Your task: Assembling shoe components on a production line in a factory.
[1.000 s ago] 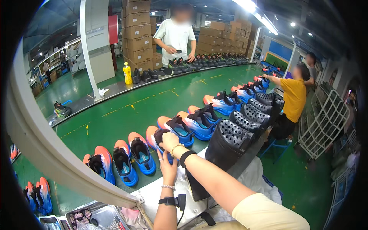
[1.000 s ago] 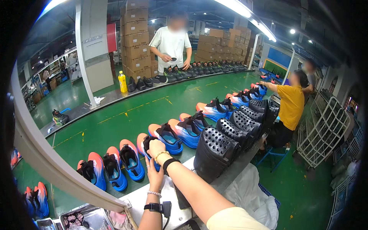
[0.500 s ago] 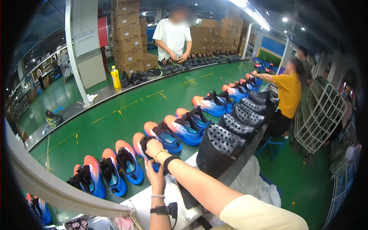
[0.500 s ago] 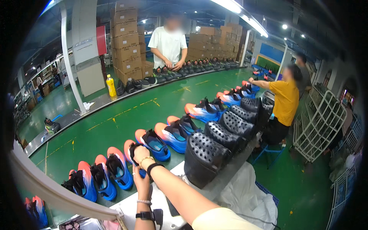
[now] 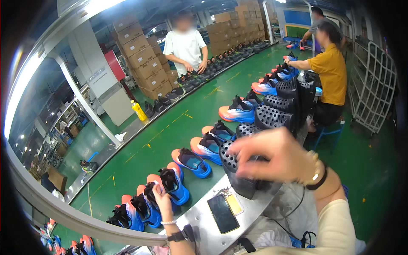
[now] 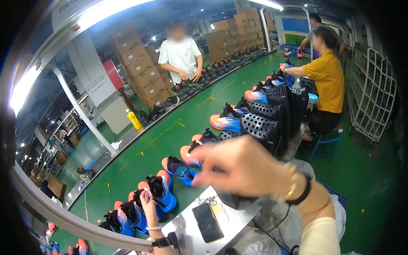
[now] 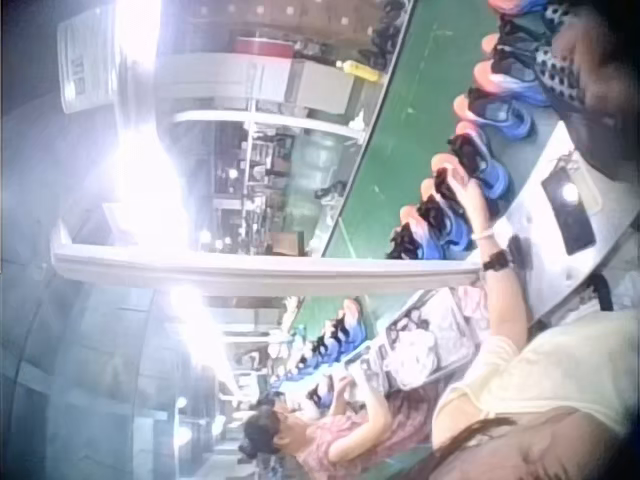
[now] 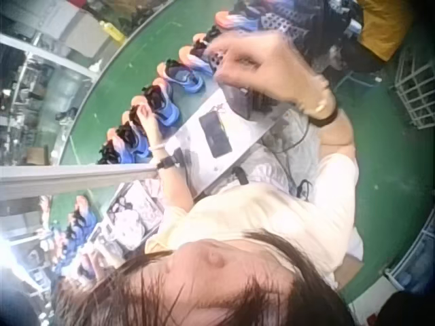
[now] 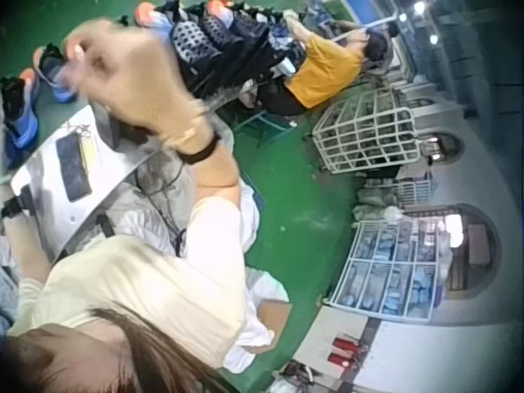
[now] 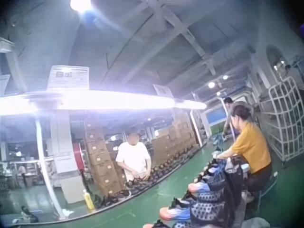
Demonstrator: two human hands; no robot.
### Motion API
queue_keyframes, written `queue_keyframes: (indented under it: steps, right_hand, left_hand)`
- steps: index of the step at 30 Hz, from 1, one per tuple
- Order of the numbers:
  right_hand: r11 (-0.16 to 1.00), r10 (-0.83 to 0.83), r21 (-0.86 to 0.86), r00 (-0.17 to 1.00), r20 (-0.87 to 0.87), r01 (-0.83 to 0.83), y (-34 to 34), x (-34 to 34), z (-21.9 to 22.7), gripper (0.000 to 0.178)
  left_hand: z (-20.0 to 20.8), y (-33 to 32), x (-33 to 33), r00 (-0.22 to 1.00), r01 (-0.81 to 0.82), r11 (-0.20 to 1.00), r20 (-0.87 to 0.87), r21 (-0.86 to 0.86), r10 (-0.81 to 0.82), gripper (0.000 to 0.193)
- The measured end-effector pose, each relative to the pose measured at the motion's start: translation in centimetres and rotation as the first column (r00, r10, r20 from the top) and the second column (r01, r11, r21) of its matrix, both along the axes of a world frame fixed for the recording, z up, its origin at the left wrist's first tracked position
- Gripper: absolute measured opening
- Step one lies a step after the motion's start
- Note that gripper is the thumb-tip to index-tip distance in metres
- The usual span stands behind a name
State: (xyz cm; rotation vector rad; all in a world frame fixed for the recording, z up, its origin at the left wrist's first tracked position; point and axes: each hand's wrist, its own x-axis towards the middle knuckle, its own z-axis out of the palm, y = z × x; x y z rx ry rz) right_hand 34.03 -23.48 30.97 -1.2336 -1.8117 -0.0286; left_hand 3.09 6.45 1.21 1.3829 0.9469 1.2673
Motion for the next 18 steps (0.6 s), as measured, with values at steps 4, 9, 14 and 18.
queue_keyframes:
  steps: [4,9,14,18]
  right_hand:
    - [0.911,-0.405,0.027,0.907,-0.114,0.411,0.6,8.8,1.6,0.028]
    - [0.595,-0.778,0.140,0.611,-0.148,0.792,1.8,22.2,-4.2,0.040]
    - [0.682,-0.731,-0.278,0.635,-0.248,0.676,3.1,27.6,-10.1,0.037]
    - [0.797,-0.603,-0.231,0.709,-0.366,0.558,2.0,29.5,-11.9,0.039]
  left_hand:
    - [6.6,2.1,1.1,0.928,0.054,0.952,-0.337,-0.300,-0.158,0.077]
    - [4.8,5.1,3.7,0.778,0.168,0.972,-0.583,-0.165,-0.233,0.089]
    - [1.9,5.9,3.2,0.788,0.314,0.947,-0.538,-0.066,-0.299,0.080]
    - [2.2,4.5,5.0,0.727,0.302,0.949,-0.665,0.087,-0.170,0.066]
